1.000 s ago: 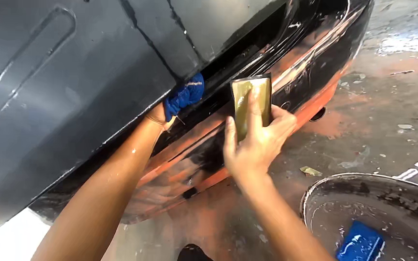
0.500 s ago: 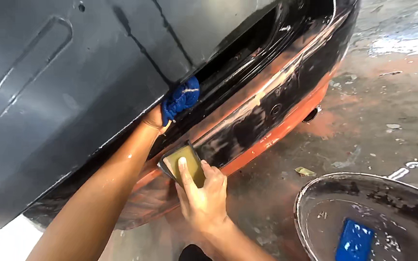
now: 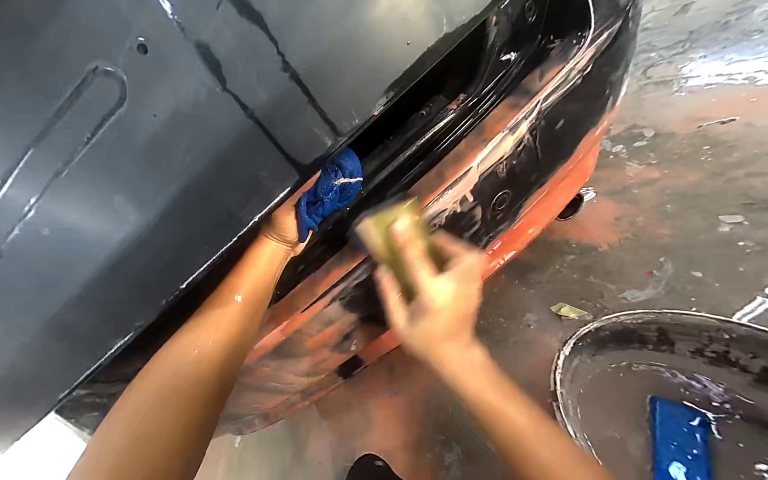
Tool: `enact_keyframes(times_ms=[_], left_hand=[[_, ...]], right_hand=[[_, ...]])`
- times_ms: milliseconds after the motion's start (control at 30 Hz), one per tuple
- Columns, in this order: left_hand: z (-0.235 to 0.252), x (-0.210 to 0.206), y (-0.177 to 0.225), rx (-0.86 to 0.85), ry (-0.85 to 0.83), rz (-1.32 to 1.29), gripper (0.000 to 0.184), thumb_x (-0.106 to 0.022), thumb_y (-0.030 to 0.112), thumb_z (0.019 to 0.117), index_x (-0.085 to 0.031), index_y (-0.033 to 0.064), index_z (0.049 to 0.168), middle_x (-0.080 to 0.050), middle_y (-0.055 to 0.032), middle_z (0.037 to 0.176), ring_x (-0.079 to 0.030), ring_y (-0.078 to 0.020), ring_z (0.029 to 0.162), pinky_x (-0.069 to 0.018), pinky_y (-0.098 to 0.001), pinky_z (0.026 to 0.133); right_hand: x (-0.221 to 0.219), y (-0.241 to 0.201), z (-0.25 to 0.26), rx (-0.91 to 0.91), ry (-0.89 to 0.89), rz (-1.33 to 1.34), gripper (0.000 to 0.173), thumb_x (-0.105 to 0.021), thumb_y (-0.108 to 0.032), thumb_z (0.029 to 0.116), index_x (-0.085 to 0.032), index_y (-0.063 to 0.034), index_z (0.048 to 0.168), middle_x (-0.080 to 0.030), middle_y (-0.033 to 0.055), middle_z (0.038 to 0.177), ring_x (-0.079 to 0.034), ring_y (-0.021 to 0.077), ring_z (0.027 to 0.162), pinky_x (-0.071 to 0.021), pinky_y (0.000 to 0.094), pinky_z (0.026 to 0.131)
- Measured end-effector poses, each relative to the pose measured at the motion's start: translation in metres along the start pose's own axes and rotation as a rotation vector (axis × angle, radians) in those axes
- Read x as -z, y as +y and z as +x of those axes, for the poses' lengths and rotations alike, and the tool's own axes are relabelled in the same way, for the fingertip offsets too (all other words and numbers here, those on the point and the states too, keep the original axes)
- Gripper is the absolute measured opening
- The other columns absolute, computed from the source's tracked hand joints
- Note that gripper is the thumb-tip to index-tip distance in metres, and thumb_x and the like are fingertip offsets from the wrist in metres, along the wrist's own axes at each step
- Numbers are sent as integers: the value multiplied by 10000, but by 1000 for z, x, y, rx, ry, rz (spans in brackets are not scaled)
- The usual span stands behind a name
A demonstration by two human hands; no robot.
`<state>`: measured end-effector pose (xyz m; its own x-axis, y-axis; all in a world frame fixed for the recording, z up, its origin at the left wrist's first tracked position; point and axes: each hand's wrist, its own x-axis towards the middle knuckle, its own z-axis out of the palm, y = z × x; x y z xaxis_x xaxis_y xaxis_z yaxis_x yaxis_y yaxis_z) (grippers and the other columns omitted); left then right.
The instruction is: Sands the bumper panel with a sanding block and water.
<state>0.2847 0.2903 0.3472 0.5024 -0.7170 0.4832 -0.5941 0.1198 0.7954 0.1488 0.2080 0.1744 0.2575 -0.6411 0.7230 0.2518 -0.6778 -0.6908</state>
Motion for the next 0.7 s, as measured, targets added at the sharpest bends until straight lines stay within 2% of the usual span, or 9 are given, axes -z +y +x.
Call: enact_keyframes(times_ms=[67,133,233,300,400,433,500,600,700], left_hand=[[2,0,-1,-10,3,-1,326,-634,419,927,-679,210,1174,-733,66,1055,-683,-52,1011,-566,-266,900],[-3,-1,-1,6,18,6,323,-622,407,927,-667,211,1180,-727,66,1060,-679,-56,1019,-567,-270,906],[-1,-2,-1,11,23,2,398,-676,466,903,-672,206,1204,-731,63,1058,-684,-63,1005,-568,-275,902],[-3,-3,-1,16,8,32,407,-654,456,919,-657,194,1230,-729,66,1048,-687,-55,985,-570,-266,890],[1,-4,1,9,-29,59,382,-638,439,932,-665,198,1227,-733,73,1061,-688,-44,992,-571,-258,891],[0,-5,1,8,-16,60,356,-630,428,938,-673,205,1211,-735,75,1061,-688,-42,994,-572,-257,891],[-2,-5,1,14,-28,71,348,-610,430,946,-660,224,1222,-725,84,1078,-678,-41,1016,-566,-262,904],[1,-5,1,13,-44,79,402,-629,481,929,-659,231,1242,-726,86,1055,-681,-38,982,-567,-254,882],[-3,-4,0,14,-38,123,390,-624,467,930,-656,230,1238,-724,95,1043,-681,-25,971,-567,-240,876]], right_hand=[[4,15,31,-130,109,-103,657,-647,-447,923,-511,-219,1523,-509,269,1292,-520,403,1160,-456,558,937],[1,-19,-3,-161,40,-97,696,-654,-410,925,-448,-212,1559,-491,290,1369,-522,426,1218,-477,580,960],[-16,-50,-71,13,-106,43,542,-720,-418,888,-609,-342,1413,-643,240,1232,-642,376,1060,-530,539,820],[-9,-27,-51,43,-93,67,483,-700,-448,900,-637,-379,1373,-669,193,1206,-659,345,1037,-544,541,805],[9,26,33,-114,98,-48,614,-675,-454,913,-555,-254,1481,-536,267,1261,-549,418,1121,-486,570,874],[12,30,45,-182,123,-76,650,-656,-452,929,-509,-225,1521,-491,274,1292,-506,422,1160,-462,556,900],[10,0,18,-225,71,-87,678,-622,-431,946,-442,-213,1562,-481,281,1373,-508,427,1228,-482,573,953],[-14,-44,-73,-42,-65,67,565,-700,-413,903,-574,-325,1448,-638,247,1277,-645,392,1085,-540,551,834],[-18,-6,-54,23,3,161,483,-705,-456,906,-619,-408,1379,-612,142,1257,-626,288,1075,-542,506,852]])
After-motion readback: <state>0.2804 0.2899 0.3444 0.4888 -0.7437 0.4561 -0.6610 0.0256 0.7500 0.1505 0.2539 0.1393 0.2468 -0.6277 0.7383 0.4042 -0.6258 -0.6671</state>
